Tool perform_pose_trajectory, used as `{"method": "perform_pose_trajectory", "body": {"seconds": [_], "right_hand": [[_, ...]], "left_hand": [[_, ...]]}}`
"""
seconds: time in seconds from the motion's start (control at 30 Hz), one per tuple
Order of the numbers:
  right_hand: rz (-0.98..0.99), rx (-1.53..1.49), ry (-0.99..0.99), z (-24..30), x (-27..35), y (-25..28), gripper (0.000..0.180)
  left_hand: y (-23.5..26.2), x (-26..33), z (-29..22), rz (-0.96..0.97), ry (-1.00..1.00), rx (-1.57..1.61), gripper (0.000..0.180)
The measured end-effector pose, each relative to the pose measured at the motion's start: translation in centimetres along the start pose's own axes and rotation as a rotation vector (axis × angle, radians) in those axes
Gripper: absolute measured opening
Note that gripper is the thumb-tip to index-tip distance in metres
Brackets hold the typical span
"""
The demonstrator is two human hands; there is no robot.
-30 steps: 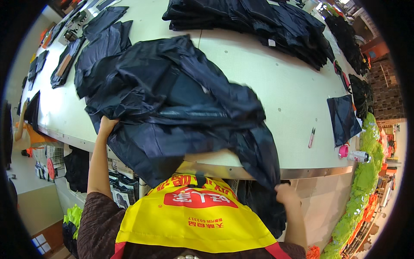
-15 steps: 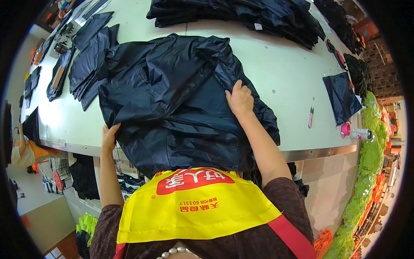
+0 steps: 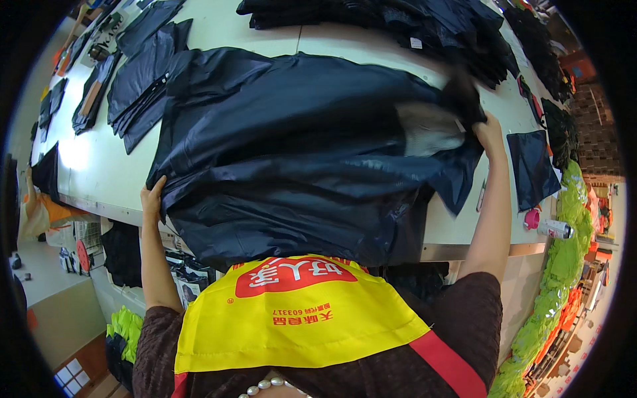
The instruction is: The person folds a dark blue jacket on a table. They smooth the fabric, fold the sleeves inward, fold the jacket in half, and then fold it again into a compact rectangle. The folded jacket is placed on a stack of similar folded jackets.
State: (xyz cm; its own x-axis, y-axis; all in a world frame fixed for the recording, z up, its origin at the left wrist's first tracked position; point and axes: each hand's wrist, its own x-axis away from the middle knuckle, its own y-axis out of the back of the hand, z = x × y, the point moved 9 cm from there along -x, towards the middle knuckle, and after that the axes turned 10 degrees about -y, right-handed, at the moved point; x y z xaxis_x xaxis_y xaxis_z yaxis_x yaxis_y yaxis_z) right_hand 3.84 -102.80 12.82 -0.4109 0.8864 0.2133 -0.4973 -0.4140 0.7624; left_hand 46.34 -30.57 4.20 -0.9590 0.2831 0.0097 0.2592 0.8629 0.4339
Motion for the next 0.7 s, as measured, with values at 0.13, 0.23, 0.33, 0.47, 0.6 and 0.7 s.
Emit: {"method": "perform_pose_trajectory", "body": {"seconds": [0.13,0.23,0.33,0.47,0.6,0.7], "right_hand": [[-0.186,0.352,0.019,-13.1,-6.9,-4.7,0.041],[-0.162,0.458,-0.203,-11.0,-6.2,-6.4,0.053],[-0.304,0.709,-0.135,-7.0,-4.7,-4.6,0.046],[-0.347,0.267,0.5,9.2,6.4,-8.8,0.036],[0.146,0.264,0.647,14.3,15.6,-21.8,0.052],[0.087,0.235,0.872,14.1,18.2,-24.2,0.019]], "left_hand": [[-3.4,-1.4,0.1,0.12,-0.093,-0.431,0.042],[-3.4,-1.3,-0.2,0.096,-0.067,-0.515,0.044],[-4.1,-1.3,-0.6,0.195,0.037,-0.372,0.045],[-3.7,-0.4,0.5,0.206,0.183,-0.156,0.043],[-4.5,-0.5,0.5,0.218,0.225,0.006,0.045],[-3.9,-0.9,1.9,0.213,0.201,0.058,0.043]]}}
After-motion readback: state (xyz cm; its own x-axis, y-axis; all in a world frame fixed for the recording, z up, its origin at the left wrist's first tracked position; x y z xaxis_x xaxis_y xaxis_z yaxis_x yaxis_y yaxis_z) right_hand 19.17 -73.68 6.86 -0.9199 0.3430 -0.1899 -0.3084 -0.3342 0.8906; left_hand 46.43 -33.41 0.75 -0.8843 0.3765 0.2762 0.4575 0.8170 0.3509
